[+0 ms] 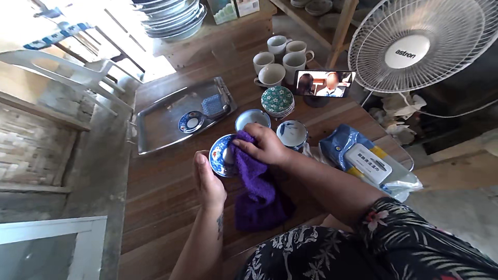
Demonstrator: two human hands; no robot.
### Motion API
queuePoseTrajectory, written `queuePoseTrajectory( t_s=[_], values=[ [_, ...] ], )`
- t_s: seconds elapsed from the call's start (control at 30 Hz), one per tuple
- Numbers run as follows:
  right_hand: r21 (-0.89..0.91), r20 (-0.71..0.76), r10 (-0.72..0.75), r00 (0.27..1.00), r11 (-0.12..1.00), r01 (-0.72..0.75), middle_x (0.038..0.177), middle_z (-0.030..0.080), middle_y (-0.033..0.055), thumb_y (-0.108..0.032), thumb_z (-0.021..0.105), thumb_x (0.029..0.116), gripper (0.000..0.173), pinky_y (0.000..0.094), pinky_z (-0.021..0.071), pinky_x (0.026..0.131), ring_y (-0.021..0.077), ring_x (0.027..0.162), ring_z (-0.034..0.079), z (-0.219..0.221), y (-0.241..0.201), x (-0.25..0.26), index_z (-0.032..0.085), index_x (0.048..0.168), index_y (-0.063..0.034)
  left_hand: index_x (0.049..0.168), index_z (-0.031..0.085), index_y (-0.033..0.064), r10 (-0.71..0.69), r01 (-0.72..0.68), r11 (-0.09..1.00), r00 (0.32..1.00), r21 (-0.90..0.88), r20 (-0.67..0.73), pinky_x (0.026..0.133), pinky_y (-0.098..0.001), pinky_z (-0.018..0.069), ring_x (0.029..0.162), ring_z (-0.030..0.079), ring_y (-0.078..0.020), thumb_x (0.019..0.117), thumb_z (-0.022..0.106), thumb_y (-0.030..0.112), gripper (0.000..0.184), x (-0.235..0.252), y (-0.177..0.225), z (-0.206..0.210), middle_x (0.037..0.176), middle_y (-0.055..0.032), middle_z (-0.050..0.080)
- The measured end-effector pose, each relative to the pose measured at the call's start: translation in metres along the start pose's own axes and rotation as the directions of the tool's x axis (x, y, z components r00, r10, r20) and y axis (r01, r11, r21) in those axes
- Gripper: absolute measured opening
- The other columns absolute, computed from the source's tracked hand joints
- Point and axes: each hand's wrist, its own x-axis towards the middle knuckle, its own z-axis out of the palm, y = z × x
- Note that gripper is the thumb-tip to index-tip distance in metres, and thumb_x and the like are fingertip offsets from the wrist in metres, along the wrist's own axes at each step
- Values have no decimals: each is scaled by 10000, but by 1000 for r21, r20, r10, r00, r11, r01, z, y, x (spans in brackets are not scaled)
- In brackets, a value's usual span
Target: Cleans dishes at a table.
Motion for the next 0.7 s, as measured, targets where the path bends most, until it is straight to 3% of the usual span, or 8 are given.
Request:
queuePoseTrajectory(
  t_s=[0.1, 0.2, 0.3, 0.37, 0.43, 0.57, 0.7],
  values=[
    [-37, 23, -88, 996, 995, 89, 868, 673, 145, -286, 634, 991, 311, 429, 572, 717, 246, 822, 678, -4, 4, 2, 687, 925, 14, 1127, 580, 195, -54, 51, 998, 995, 27, 87, 891, -271, 553, 977, 634, -21, 1063, 294, 530, 445, 1, -1, -2, 1024, 110, 636],
    [-72, 152, -184, 971, 978, 197, 904, 700, 148, -303, 648, 979, 309, 457, 581, 765, 275, 883, 696, -8, 4, 3, 721, 945, -5, 1084, 632, 182, -112, 89, 988, 975, 124, 190, 794, -214, 551, 871, 627, 17, 1023, 361, 615, 514, 1, 4, -5, 938, 126, 642],
    [-116, 220, -233, 947, 958, 262, 909, 703, 126, -288, 675, 945, 262, 445, 583, 768, 271, 890, 696, -10, 1, 2, 736, 947, -33, 1029, 647, 165, -131, 82, 978, 958, 193, 256, 790, -183, 541, 851, 622, 47, 1022, 457, 499, 384, 1, 8, -2, 897, 141, 642],
    [-136, 223, -243, 944, 951, 277, 917, 709, 124, -285, 684, 940, 253, 437, 586, 770, 270, 899, 701, -9, 1, 2, 740, 953, -39, 1055, 653, 141, -88, 30, 975, 961, 220, 262, 811, -179, 540, 876, 625, 58, 1056, 430, 420, 357, 1, 7, 0, 922, 137, 655],
    [-146, 200, -238, 951, 952, 269, 890, 702, 117, -297, 677, 947, 264, 429, 587, 743, 260, 867, 700, -7, -1, 1, 736, 934, -40, 1046, 644, 101, -17, -48, 960, 973, 276, 230, 791, -166, 536, 845, 617, 78, 1085, 375, 381, 390, 0, 5, 0, 889, 129, 643],
    [-161, 168, -179, 969, 965, 206, 878, 693, 114, -309, 656, 968, 286, 429, 585, 708, 256, 839, 695, -4, -7, 0, 723, 924, -34, 983, 633, 21, 147, -187, 921, 979, 342, 141, 736, -133, 505, 777, 578, 92, 1090, 399, 298, 378, -1, 3, -2, 816, 85, 596],
    [-122, 173, -5, 985, 992, 26, 895, 694, 143, -303, 634, 988, 310, 479, 580, 706, 281, 840, 699, 0, -10, -2, 714, 955, -5, 1068, 613, 47, 90, -75, 960, 995, 269, -45, 809, -197, 543, 858, 619, 49, 1099, 362, 307, 363, -1, 7, -2, 907, 91, 623]
  ],
)
